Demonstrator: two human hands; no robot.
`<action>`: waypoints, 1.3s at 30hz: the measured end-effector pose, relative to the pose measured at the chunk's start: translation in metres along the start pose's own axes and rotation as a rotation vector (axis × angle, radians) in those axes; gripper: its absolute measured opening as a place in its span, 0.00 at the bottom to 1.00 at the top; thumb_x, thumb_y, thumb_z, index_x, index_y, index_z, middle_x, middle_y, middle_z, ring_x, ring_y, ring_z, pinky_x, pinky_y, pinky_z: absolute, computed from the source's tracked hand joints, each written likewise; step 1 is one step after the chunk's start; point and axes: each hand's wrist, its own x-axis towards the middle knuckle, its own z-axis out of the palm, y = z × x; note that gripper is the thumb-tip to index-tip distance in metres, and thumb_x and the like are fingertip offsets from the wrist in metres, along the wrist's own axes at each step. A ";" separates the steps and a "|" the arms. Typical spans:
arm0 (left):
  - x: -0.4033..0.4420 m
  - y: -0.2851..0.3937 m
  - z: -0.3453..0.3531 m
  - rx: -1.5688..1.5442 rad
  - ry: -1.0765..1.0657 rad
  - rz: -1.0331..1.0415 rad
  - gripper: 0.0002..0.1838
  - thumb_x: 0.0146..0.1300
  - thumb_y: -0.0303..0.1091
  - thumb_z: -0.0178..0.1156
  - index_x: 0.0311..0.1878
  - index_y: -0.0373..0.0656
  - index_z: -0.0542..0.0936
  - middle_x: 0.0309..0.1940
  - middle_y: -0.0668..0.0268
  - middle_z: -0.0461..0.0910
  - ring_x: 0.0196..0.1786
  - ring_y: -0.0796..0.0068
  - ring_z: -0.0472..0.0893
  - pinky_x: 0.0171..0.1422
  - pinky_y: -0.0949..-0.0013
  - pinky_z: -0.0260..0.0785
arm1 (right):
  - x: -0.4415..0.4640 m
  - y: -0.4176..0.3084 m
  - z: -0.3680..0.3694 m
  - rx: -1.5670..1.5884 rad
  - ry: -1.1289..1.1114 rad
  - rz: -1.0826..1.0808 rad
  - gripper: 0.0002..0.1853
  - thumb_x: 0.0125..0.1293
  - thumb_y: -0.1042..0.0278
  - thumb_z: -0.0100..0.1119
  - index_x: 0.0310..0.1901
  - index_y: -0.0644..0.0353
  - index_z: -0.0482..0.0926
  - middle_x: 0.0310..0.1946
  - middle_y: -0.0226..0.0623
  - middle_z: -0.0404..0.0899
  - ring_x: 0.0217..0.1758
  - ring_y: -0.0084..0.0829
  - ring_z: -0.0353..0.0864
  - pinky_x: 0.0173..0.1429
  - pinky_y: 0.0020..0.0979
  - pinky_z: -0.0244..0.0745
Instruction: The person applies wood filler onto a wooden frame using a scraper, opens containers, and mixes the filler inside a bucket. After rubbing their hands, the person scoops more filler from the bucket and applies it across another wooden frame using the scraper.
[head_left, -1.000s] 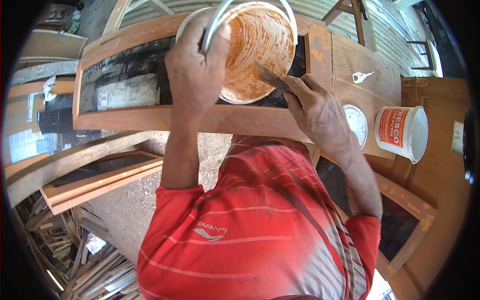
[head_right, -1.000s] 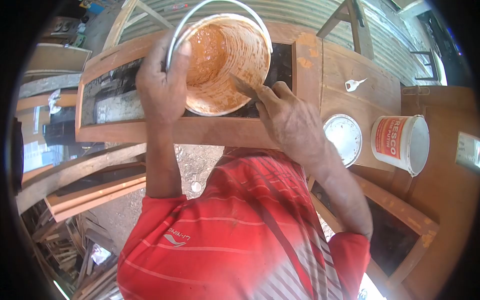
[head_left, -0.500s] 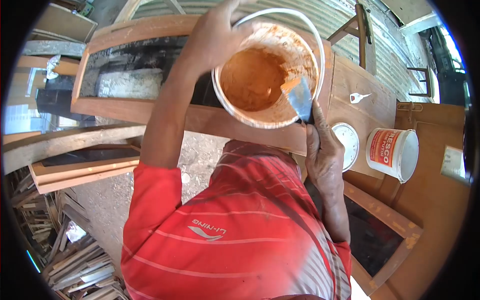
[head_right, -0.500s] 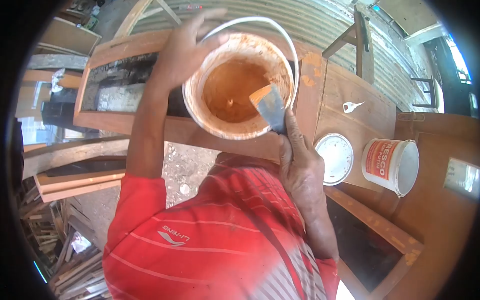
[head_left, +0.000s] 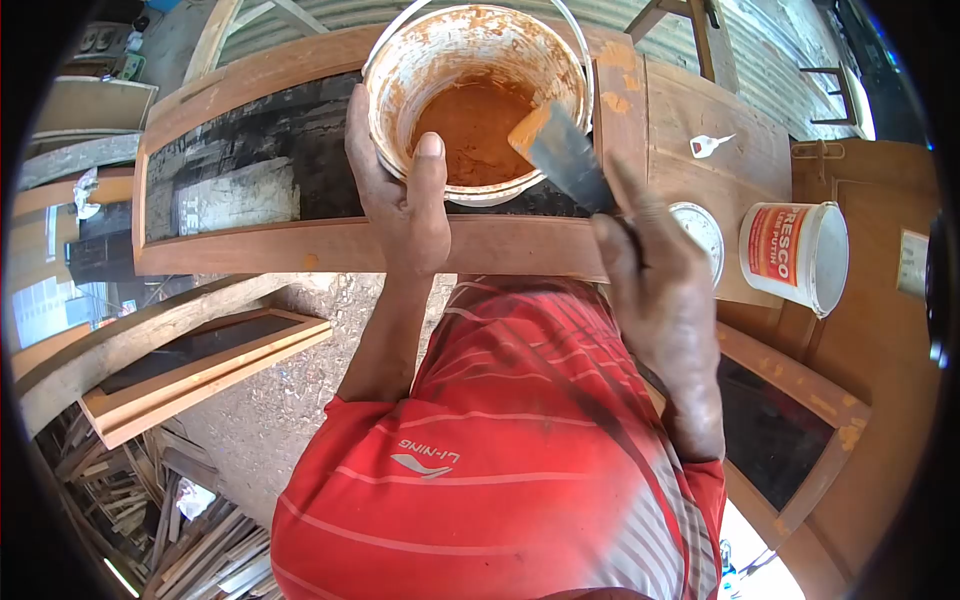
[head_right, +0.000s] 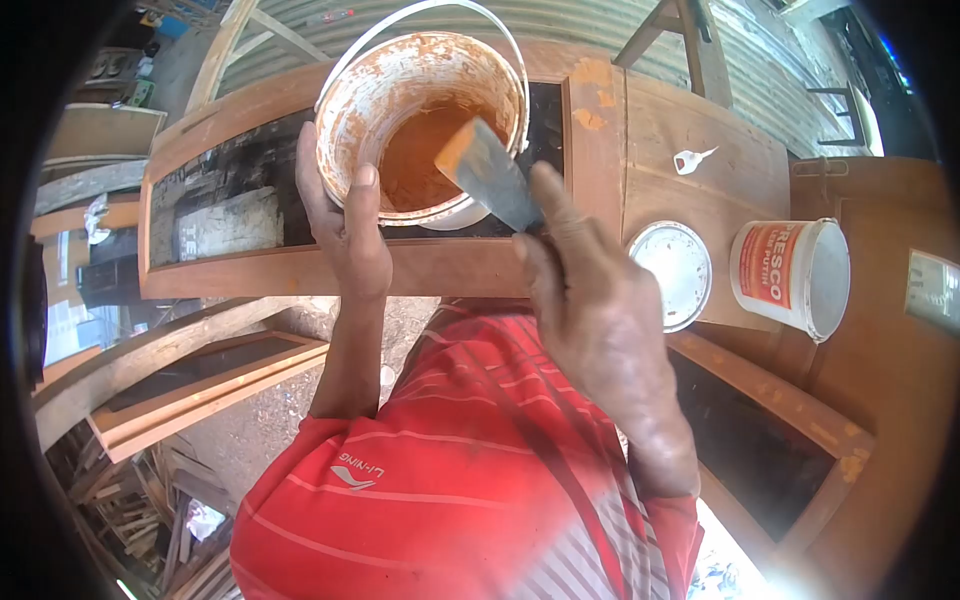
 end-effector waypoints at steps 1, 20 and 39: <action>0.001 0.000 0.000 -0.022 0.013 -0.024 0.39 0.74 0.23 0.53 0.83 0.29 0.49 0.77 0.46 0.63 0.78 0.58 0.67 0.84 0.57 0.57 | 0.004 -0.007 -0.010 0.059 0.036 -0.010 0.22 0.76 0.70 0.62 0.69 0.65 0.76 0.34 0.49 0.83 0.32 0.41 0.84 0.38 0.39 0.79; 0.043 0.069 -0.003 0.320 -0.313 0.117 0.29 0.63 0.13 0.47 0.68 0.33 0.79 0.73 0.49 0.76 0.78 0.60 0.72 0.82 0.61 0.62 | -0.021 0.031 -0.024 0.087 -0.243 0.147 0.11 0.78 0.68 0.60 0.51 0.69 0.80 0.28 0.38 0.75 0.29 0.28 0.73 0.37 0.33 0.71; 0.039 0.063 -0.003 0.339 -0.303 0.153 0.28 0.63 0.14 0.48 0.65 0.35 0.82 0.72 0.49 0.77 0.75 0.61 0.76 0.78 0.63 0.65 | -0.025 0.047 -0.036 -0.079 -0.147 0.105 0.13 0.74 0.70 0.65 0.57 0.65 0.81 0.34 0.39 0.82 0.32 0.31 0.78 0.41 0.32 0.75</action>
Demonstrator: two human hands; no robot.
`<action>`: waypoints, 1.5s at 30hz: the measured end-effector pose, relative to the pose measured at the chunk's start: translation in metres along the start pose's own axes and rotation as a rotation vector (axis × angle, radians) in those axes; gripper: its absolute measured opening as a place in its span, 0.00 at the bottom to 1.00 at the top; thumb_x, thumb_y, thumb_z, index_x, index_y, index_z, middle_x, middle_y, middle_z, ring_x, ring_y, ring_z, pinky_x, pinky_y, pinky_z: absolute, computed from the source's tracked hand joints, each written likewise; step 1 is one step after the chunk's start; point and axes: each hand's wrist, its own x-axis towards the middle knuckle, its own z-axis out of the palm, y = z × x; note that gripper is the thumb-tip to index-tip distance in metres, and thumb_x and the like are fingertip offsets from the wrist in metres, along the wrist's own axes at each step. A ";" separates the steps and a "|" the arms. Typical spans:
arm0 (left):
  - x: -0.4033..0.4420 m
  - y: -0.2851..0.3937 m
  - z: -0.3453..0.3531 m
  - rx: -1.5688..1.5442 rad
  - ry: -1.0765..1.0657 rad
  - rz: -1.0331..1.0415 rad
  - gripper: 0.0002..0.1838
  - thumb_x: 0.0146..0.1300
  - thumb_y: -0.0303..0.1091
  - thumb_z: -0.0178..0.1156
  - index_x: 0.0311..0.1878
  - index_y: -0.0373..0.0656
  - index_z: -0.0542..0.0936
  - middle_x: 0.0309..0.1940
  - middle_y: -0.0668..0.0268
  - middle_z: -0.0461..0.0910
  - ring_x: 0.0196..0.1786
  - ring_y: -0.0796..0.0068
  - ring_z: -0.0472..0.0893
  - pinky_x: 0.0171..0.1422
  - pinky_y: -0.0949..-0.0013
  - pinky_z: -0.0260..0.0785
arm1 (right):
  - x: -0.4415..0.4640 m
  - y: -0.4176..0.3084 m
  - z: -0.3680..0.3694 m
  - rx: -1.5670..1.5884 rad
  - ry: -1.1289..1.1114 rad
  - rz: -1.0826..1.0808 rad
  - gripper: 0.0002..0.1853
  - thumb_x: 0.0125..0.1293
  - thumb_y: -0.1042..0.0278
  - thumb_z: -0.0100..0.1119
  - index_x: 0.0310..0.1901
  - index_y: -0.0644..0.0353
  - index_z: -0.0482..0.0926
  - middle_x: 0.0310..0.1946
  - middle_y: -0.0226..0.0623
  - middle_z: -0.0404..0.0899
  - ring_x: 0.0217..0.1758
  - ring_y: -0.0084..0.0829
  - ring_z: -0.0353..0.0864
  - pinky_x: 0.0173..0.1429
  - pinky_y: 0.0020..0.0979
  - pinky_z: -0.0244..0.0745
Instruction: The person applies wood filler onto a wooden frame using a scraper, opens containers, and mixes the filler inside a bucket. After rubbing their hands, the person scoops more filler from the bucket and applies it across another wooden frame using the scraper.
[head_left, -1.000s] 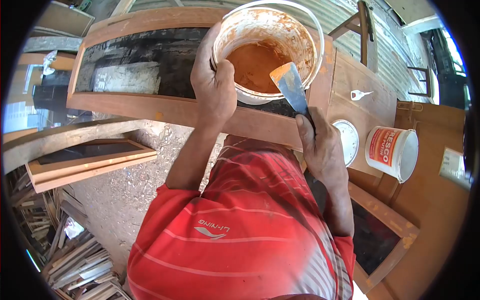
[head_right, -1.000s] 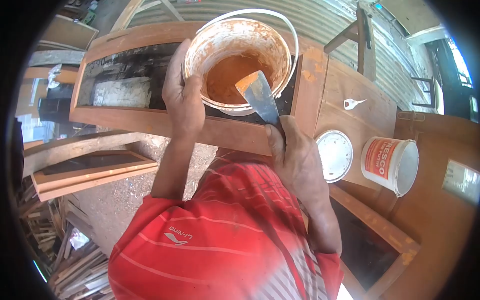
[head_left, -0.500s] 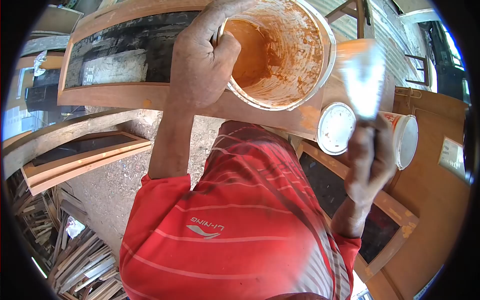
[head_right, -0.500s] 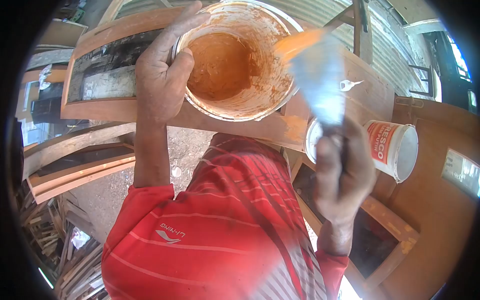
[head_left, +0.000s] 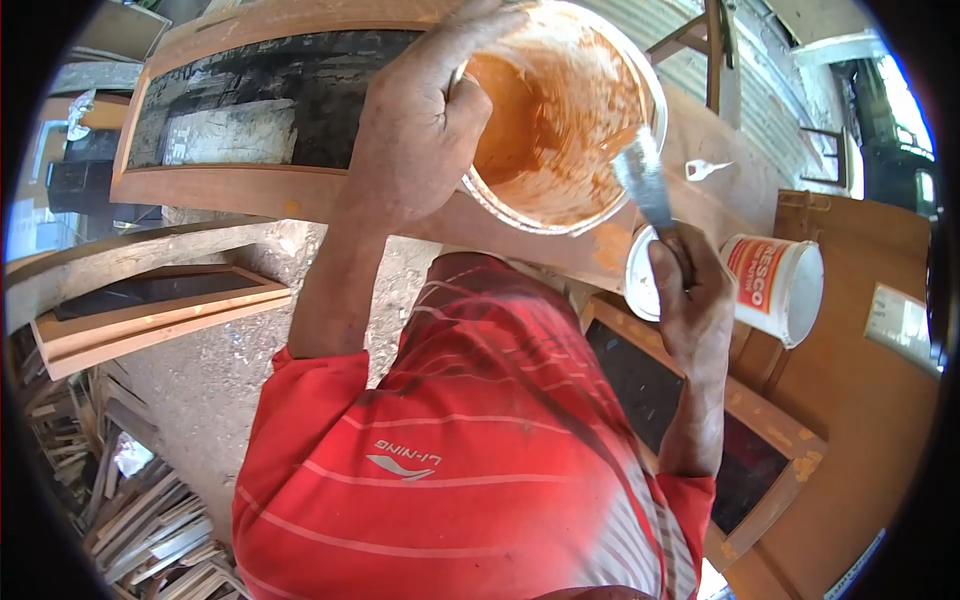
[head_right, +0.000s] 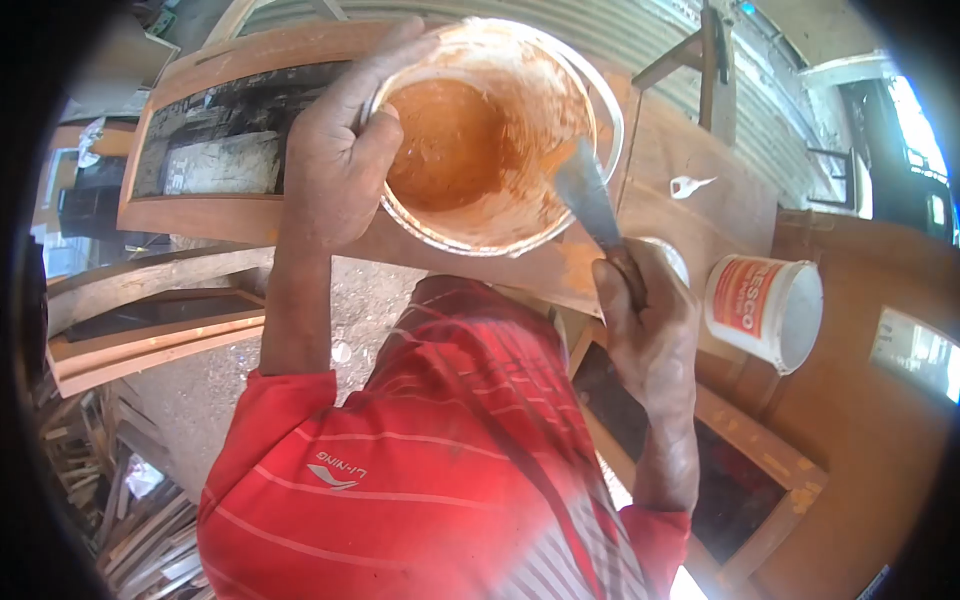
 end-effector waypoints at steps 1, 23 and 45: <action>-0.001 0.006 -0.004 -0.005 -0.058 -0.054 0.29 0.64 0.15 0.47 0.67 0.36 0.81 0.74 0.51 0.75 0.77 0.62 0.74 0.82 0.62 0.61 | 0.002 -0.006 -0.006 0.024 0.073 0.000 0.14 0.73 0.71 0.65 0.57 0.65 0.81 0.35 0.42 0.82 0.31 0.34 0.78 0.41 0.33 0.75; 0.046 0.036 0.081 -0.039 -0.536 0.177 0.20 0.64 0.21 0.53 0.57 0.39 0.85 0.59 0.53 0.86 0.60 0.54 0.86 0.69 0.59 0.75 | -0.012 0.031 -0.026 -0.526 -0.016 -0.090 0.23 0.75 0.70 0.60 0.70 0.49 0.77 0.32 0.44 0.82 0.24 0.45 0.83 0.32 0.47 0.78; 0.054 0.061 0.083 -0.217 -0.644 -0.104 0.10 0.66 0.23 0.59 0.44 0.30 0.87 0.34 0.53 0.88 0.35 0.69 0.86 0.41 0.64 0.78 | -0.024 0.028 -0.034 -0.575 -0.218 0.039 0.20 0.79 0.68 0.57 0.69 0.52 0.79 0.39 0.52 0.88 0.34 0.51 0.88 0.40 0.48 0.80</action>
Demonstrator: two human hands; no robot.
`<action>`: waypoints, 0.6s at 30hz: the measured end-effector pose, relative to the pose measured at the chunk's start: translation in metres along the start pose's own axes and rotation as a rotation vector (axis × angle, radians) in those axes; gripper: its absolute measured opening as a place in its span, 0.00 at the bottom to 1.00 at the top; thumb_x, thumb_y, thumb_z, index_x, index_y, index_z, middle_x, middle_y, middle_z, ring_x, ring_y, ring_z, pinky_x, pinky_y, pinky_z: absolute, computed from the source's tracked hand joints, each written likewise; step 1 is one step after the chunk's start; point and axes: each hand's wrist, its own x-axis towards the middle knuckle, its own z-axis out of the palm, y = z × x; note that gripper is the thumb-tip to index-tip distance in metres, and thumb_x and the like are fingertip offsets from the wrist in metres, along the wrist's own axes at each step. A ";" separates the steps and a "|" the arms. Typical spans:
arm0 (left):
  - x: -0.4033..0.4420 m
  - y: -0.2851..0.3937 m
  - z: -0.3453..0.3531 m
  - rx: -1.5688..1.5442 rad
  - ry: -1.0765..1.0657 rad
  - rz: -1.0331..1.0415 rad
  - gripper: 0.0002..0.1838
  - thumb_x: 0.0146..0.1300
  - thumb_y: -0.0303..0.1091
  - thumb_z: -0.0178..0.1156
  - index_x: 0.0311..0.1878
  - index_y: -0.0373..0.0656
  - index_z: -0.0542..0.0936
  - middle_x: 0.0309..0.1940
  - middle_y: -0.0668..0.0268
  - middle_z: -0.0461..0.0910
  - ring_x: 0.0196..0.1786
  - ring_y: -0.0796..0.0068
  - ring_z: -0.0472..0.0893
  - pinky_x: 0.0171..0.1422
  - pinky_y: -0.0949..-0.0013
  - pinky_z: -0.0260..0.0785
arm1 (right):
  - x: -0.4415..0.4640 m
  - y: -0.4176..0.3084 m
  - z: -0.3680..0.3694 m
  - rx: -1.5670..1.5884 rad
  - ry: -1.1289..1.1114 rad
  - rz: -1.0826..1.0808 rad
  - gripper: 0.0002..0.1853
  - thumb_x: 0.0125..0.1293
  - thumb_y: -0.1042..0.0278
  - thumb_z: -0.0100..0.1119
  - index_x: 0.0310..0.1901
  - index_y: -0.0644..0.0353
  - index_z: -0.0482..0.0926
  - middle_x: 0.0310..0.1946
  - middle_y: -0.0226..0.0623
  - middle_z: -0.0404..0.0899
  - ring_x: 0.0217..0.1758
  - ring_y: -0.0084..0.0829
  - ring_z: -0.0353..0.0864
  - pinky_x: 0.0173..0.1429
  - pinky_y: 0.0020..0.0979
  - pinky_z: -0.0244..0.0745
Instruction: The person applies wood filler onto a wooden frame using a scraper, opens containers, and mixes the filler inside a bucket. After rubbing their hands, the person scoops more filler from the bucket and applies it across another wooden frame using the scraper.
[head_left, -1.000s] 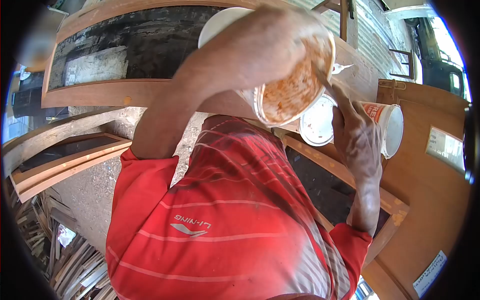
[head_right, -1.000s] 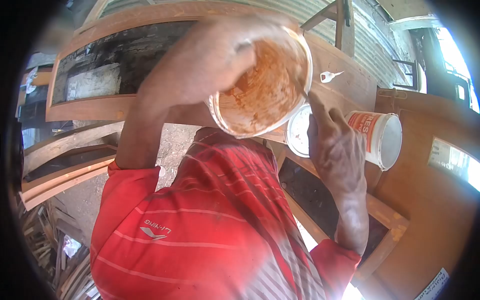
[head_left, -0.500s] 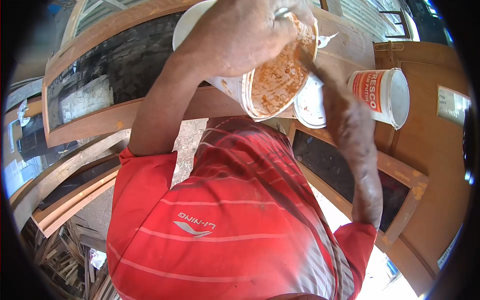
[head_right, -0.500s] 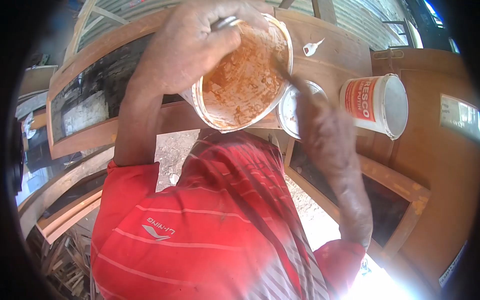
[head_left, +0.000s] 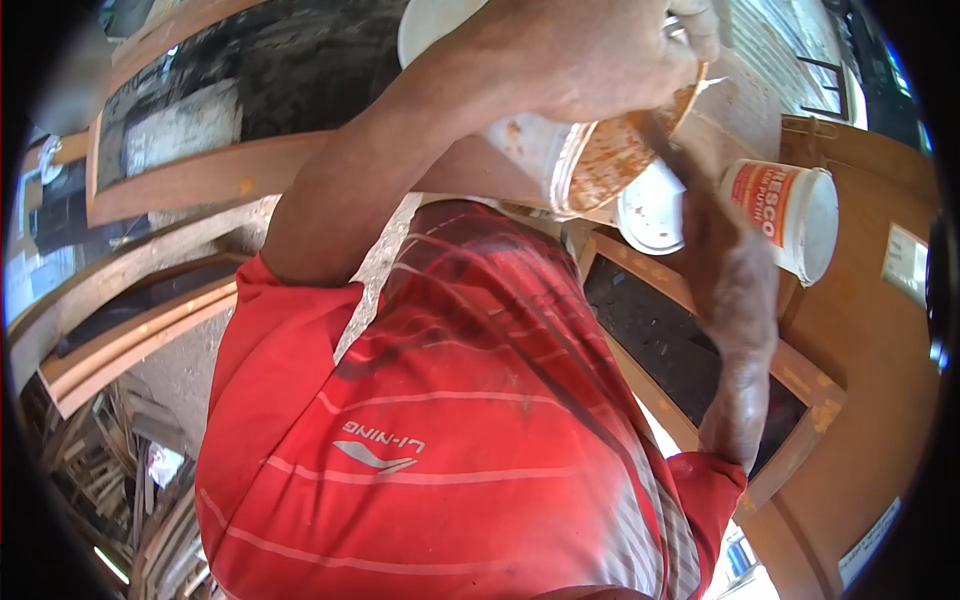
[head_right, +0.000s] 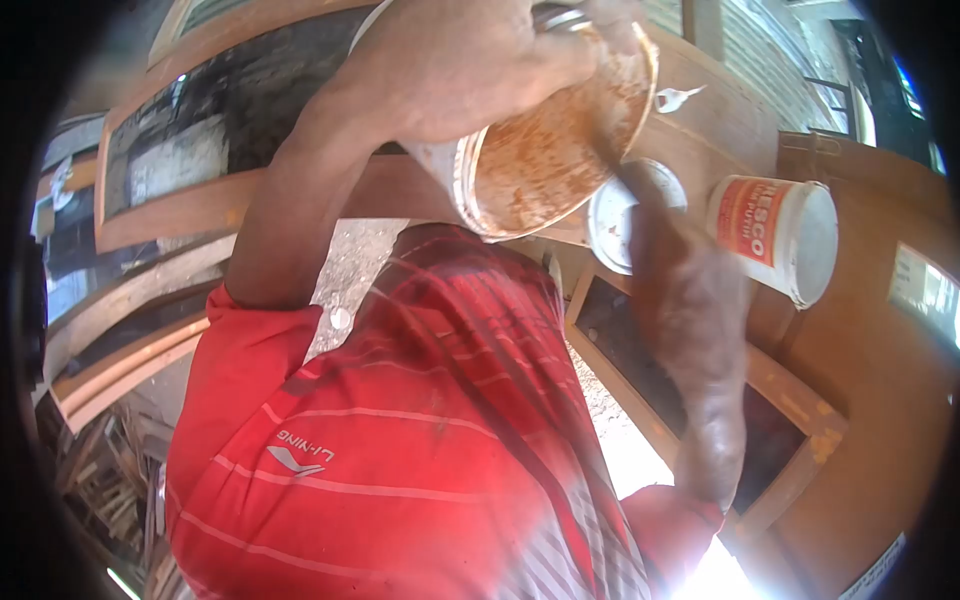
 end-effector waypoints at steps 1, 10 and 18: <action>0.000 0.000 0.001 -0.005 0.014 -0.046 0.10 0.66 0.24 0.59 0.44 0.30 0.87 0.33 0.54 0.88 0.33 0.71 0.86 0.38 0.65 0.78 | 0.005 -0.010 -0.013 0.081 0.100 0.092 0.21 0.80 0.69 0.57 0.72 0.52 0.77 0.44 0.52 0.89 0.36 0.47 0.90 0.41 0.45 0.82; -0.007 -0.019 0.032 0.044 0.093 0.291 0.07 0.65 0.24 0.65 0.44 0.37 0.87 0.27 0.58 0.84 0.28 0.75 0.81 0.34 0.67 0.73 | -0.012 -0.029 0.007 0.684 -0.294 0.031 0.23 0.79 0.69 0.52 0.72 0.64 0.74 0.46 0.60 0.86 0.50 0.53 0.88 0.58 0.45 0.79; -0.009 -0.013 0.023 0.113 0.082 0.114 0.10 0.63 0.22 0.64 0.46 0.36 0.88 0.34 0.63 0.87 0.32 0.82 0.80 0.37 0.71 0.73 | -0.017 -0.030 0.023 0.901 -0.343 0.066 0.25 0.82 0.66 0.51 0.76 0.64 0.69 0.53 0.65 0.85 0.55 0.51 0.89 0.60 0.42 0.80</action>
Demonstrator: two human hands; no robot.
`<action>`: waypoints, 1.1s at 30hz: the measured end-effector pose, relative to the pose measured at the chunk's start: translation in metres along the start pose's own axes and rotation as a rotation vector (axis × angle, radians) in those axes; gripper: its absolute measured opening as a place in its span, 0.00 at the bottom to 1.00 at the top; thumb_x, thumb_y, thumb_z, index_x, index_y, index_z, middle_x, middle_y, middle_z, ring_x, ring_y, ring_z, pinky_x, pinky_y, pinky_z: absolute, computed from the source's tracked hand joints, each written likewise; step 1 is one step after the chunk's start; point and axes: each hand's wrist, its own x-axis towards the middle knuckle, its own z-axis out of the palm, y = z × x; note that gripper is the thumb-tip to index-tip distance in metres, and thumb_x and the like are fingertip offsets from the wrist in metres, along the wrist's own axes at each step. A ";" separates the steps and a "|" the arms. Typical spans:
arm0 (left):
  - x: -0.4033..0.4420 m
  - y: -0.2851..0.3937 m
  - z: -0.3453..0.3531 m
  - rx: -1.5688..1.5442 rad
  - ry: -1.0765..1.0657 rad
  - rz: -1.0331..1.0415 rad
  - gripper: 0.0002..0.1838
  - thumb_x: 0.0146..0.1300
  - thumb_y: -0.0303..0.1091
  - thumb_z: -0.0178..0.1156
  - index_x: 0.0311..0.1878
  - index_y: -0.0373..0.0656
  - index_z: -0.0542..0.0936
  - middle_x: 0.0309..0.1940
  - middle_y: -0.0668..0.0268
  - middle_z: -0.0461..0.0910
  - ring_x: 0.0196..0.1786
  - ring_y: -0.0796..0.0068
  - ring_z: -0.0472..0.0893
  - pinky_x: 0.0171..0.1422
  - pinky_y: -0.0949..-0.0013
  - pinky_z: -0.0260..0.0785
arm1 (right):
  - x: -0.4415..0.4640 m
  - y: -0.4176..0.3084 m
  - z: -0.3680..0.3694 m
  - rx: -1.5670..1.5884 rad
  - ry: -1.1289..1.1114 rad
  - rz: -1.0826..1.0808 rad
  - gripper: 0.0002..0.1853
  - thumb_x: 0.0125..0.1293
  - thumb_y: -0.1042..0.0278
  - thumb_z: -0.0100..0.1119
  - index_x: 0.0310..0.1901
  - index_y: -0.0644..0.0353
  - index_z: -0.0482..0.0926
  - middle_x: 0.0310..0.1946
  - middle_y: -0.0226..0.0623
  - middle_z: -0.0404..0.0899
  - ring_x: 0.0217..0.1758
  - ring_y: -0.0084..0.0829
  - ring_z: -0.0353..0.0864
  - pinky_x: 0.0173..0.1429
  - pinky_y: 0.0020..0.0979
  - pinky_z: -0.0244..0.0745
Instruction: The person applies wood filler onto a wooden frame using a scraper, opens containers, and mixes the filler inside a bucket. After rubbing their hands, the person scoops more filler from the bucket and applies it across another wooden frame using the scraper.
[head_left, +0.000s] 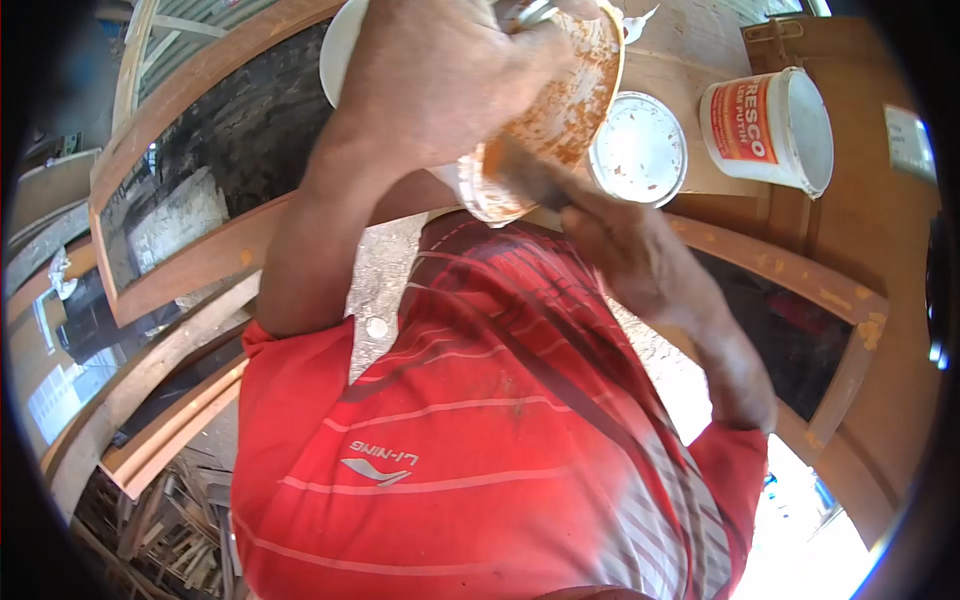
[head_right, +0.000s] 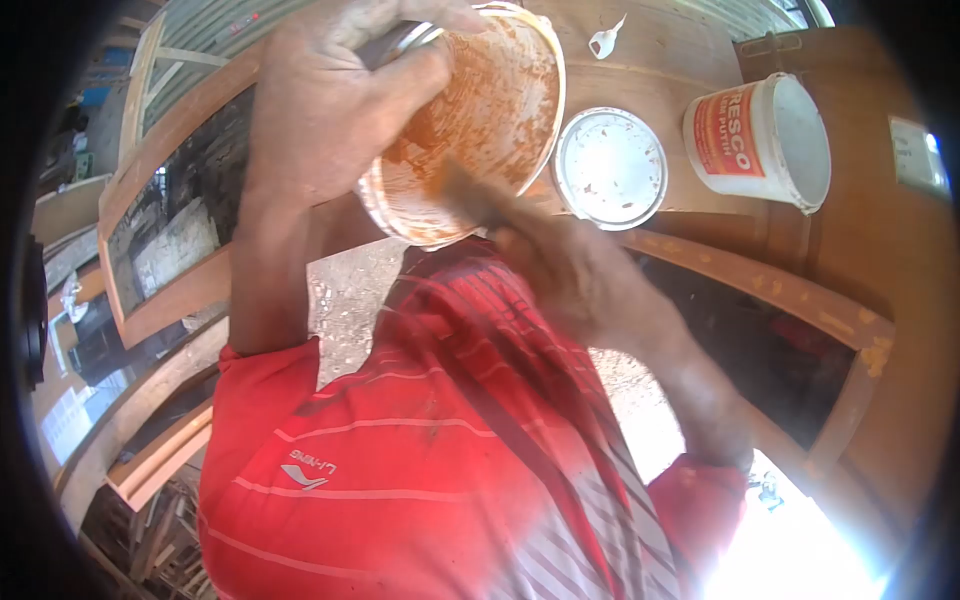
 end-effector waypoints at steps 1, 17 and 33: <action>0.002 -0.009 0.002 -0.052 0.036 0.001 0.10 0.63 0.22 0.64 0.46 0.36 0.88 0.35 0.64 0.88 0.34 0.83 0.80 0.39 0.72 0.73 | 0.007 0.009 0.010 -0.015 0.106 -0.214 0.25 0.82 0.67 0.51 0.75 0.67 0.69 0.56 0.63 0.85 0.56 0.45 0.88 0.61 0.40 0.79; 0.001 -0.021 -0.011 -0.270 0.167 -0.002 0.20 0.67 0.26 0.58 0.61 0.32 0.83 0.50 0.58 0.87 0.51 0.75 0.84 0.59 0.69 0.76 | 0.004 0.009 -0.020 0.009 0.498 -0.202 0.15 0.80 0.69 0.58 0.61 0.69 0.79 0.37 0.42 0.85 0.38 0.30 0.84 0.46 0.32 0.79; 0.007 -0.015 0.004 -0.444 0.182 -0.063 0.20 0.66 0.27 0.61 0.59 0.27 0.83 0.53 0.55 0.87 0.55 0.72 0.85 0.65 0.67 0.75 | 0.019 0.045 -0.023 -0.379 0.488 -0.226 0.07 0.78 0.66 0.61 0.46 0.61 0.80 0.32 0.47 0.83 0.32 0.44 0.86 0.38 0.43 0.80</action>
